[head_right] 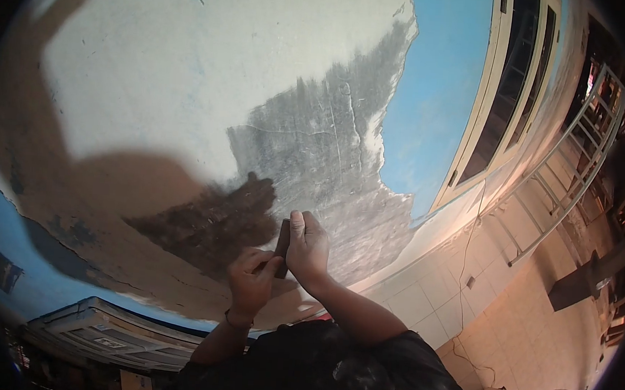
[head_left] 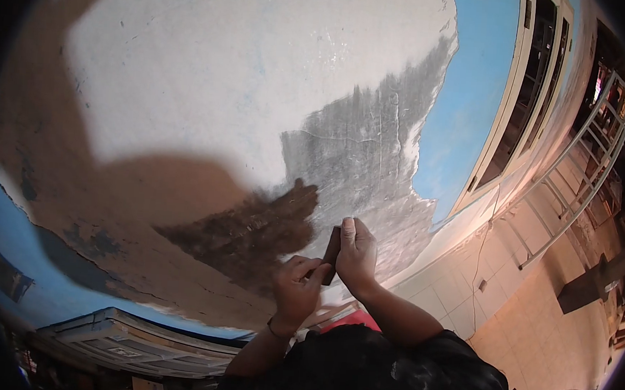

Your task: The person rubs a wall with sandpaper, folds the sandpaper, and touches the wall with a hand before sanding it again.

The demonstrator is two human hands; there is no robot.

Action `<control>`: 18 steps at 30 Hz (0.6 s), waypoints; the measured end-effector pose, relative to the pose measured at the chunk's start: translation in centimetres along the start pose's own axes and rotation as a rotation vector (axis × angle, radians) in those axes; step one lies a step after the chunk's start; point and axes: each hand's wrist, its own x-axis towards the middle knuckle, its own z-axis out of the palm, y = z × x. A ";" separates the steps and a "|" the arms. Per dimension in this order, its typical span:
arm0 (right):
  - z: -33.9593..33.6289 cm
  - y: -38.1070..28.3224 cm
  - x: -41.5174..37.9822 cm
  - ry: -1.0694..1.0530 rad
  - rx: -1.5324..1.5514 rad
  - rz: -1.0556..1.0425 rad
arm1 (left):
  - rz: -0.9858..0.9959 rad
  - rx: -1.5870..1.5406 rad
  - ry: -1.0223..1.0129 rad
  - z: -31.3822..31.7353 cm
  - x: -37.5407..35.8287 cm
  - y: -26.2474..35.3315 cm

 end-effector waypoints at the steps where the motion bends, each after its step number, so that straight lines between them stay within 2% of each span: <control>1: 0.2 0.0 0.0 0.033 0.004 -0.008 | -0.040 -0.085 -0.010 0.2 0.0 0.2; 3: 0.5 0.2 0.1 0.098 0.013 -0.026 | -0.117 -0.255 -0.029 0.5 -0.3 0.5; 6: 0.2 -0.1 0.6 0.144 -0.010 -0.073 | -0.177 -0.260 -0.138 0.4 -0.3 0.5; 9: 0.6 -0.1 0.7 0.197 -0.015 -0.121 | -0.136 -0.172 -0.121 0.3 0.0 0.6; 12: 1.1 0.4 0.9 0.129 0.136 -0.069 | -0.150 -0.186 -0.059 0.7 0.3 -0.2; 15: 1.6 -0.4 0.2 0.133 0.104 -0.150 | -0.162 -0.113 -0.018 0.7 0.7 -0.4; 18: 1.5 -1.0 -0.2 0.056 0.100 -0.103 | -0.206 -0.334 -0.036 0.7 0.7 -1.7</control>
